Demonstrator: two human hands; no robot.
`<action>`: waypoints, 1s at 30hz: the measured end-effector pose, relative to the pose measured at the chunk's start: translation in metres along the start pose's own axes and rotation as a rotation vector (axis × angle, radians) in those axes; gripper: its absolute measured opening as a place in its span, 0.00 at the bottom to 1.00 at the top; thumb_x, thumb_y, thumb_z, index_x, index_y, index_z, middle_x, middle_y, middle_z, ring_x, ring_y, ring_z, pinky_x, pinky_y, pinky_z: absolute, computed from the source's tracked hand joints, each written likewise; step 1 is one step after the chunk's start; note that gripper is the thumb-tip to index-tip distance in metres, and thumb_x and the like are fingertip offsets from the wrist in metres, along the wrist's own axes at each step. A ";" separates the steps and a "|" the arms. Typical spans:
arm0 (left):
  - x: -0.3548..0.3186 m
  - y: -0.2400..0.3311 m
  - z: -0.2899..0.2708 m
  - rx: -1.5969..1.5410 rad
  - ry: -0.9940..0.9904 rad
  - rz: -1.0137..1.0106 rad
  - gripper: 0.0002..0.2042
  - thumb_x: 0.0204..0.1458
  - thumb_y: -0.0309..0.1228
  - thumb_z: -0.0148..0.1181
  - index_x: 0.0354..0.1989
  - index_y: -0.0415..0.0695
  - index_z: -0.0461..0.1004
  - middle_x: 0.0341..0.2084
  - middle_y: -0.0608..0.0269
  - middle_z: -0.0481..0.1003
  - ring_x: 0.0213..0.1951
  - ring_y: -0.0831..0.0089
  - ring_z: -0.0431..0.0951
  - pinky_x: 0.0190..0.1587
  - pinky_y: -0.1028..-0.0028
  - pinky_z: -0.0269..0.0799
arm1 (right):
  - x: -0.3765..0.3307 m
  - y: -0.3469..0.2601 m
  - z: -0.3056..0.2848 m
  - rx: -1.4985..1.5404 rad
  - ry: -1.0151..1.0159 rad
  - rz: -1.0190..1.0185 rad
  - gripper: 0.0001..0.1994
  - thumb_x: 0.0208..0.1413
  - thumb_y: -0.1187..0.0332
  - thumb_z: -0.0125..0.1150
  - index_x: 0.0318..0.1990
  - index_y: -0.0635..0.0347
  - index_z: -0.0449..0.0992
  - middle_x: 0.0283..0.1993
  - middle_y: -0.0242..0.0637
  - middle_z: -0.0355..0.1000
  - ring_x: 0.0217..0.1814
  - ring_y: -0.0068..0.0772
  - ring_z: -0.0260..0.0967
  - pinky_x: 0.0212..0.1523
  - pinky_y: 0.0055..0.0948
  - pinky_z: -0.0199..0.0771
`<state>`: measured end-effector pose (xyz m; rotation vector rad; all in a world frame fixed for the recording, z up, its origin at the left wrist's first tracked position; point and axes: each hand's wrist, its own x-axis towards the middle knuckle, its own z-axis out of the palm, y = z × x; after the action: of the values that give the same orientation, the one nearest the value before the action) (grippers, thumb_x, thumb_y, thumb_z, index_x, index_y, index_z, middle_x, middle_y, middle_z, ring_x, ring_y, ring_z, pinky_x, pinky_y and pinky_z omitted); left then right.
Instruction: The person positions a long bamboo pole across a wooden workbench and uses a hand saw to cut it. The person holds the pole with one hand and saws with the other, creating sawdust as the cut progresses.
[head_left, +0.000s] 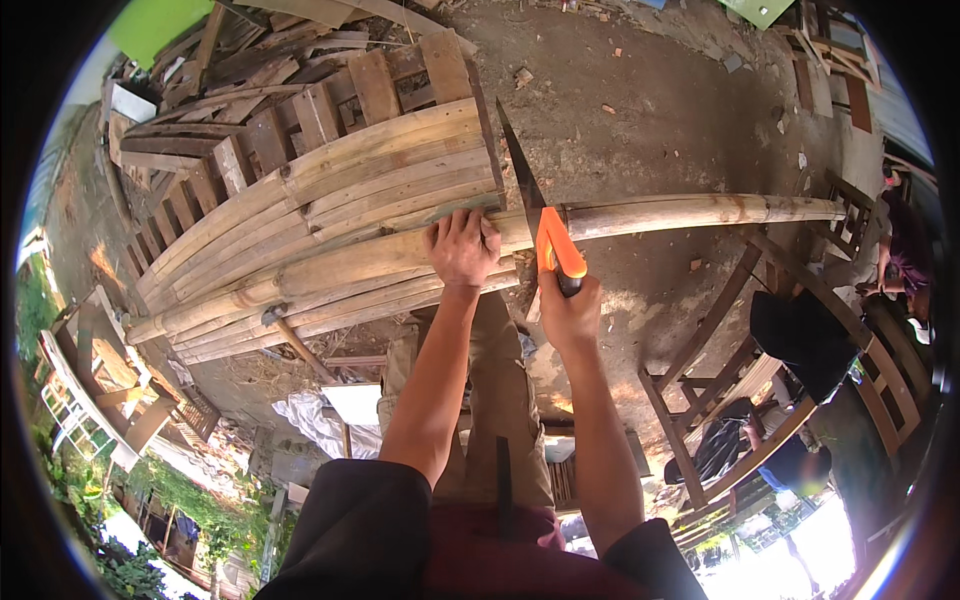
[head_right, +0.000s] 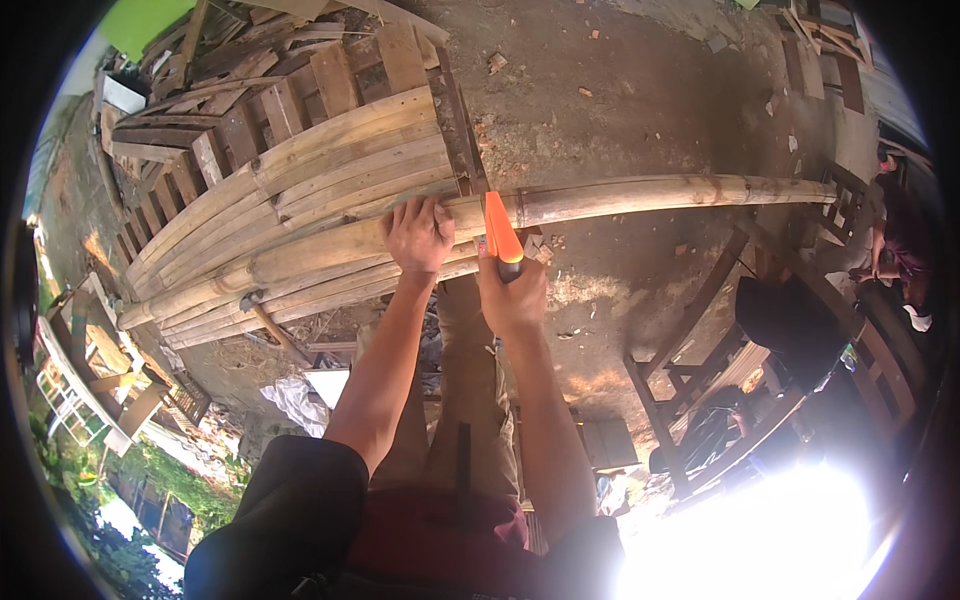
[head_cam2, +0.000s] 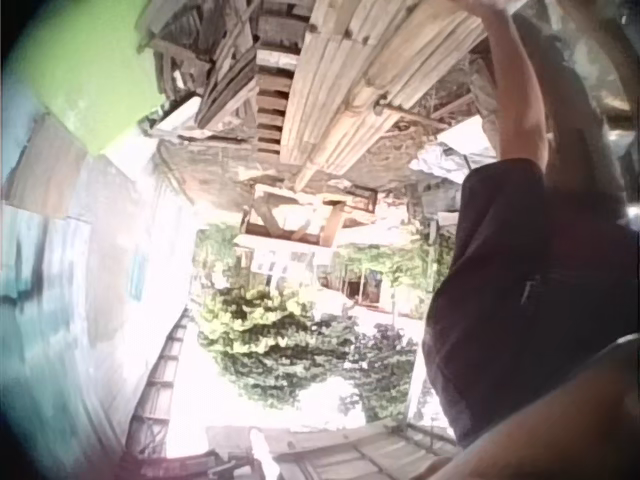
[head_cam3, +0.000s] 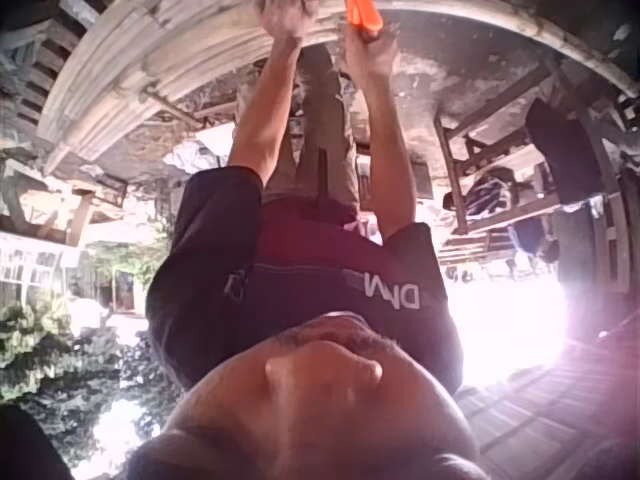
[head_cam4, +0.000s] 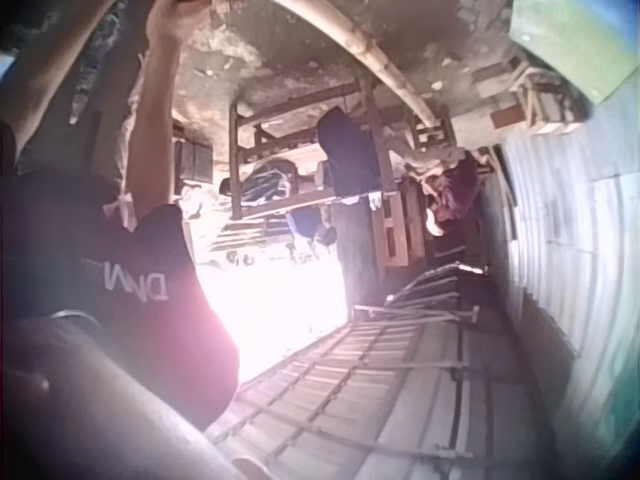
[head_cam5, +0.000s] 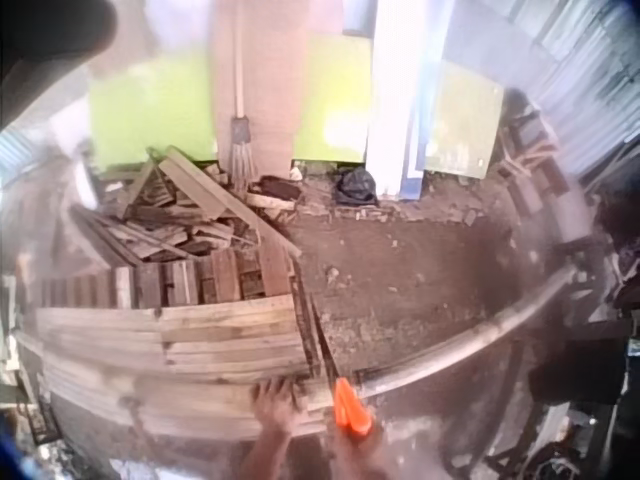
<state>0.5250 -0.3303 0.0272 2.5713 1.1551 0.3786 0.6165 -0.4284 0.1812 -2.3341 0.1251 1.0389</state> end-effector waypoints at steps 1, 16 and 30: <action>-0.002 0.001 -0.002 0.007 -0.045 -0.018 0.09 0.55 0.37 0.54 0.33 0.52 0.82 0.30 0.70 0.78 0.37 0.66 0.78 0.47 0.62 0.67 | -0.001 0.004 0.002 -0.003 0.013 -0.027 0.17 0.55 0.60 0.63 0.23 0.68 0.75 0.18 0.43 0.72 0.22 0.37 0.74 0.27 0.40 0.69; 0.018 -0.029 -0.005 -0.008 -0.293 -0.133 0.21 0.58 0.40 0.49 0.58 0.51 0.77 0.68 0.61 0.66 0.67 0.59 0.67 0.62 0.58 0.69 | -0.011 0.010 0.013 0.050 -0.007 -0.095 0.13 0.55 0.64 0.64 0.30 0.68 0.78 0.19 0.46 0.73 0.22 0.40 0.74 0.28 0.40 0.70; 0.017 -0.029 -0.008 -0.001 -0.370 -0.159 0.24 0.51 0.41 0.52 0.58 0.51 0.75 0.70 0.60 0.63 0.68 0.57 0.65 0.60 0.54 0.69 | -0.153 0.030 -0.059 -0.033 -0.068 -0.043 0.03 0.50 0.73 0.64 0.31 0.63 0.79 0.23 0.43 0.75 0.24 0.39 0.77 0.29 0.37 0.75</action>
<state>0.5134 -0.2974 0.0256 2.3895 1.2020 -0.1289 0.5400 -0.5062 0.3066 -2.3175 0.0308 1.1059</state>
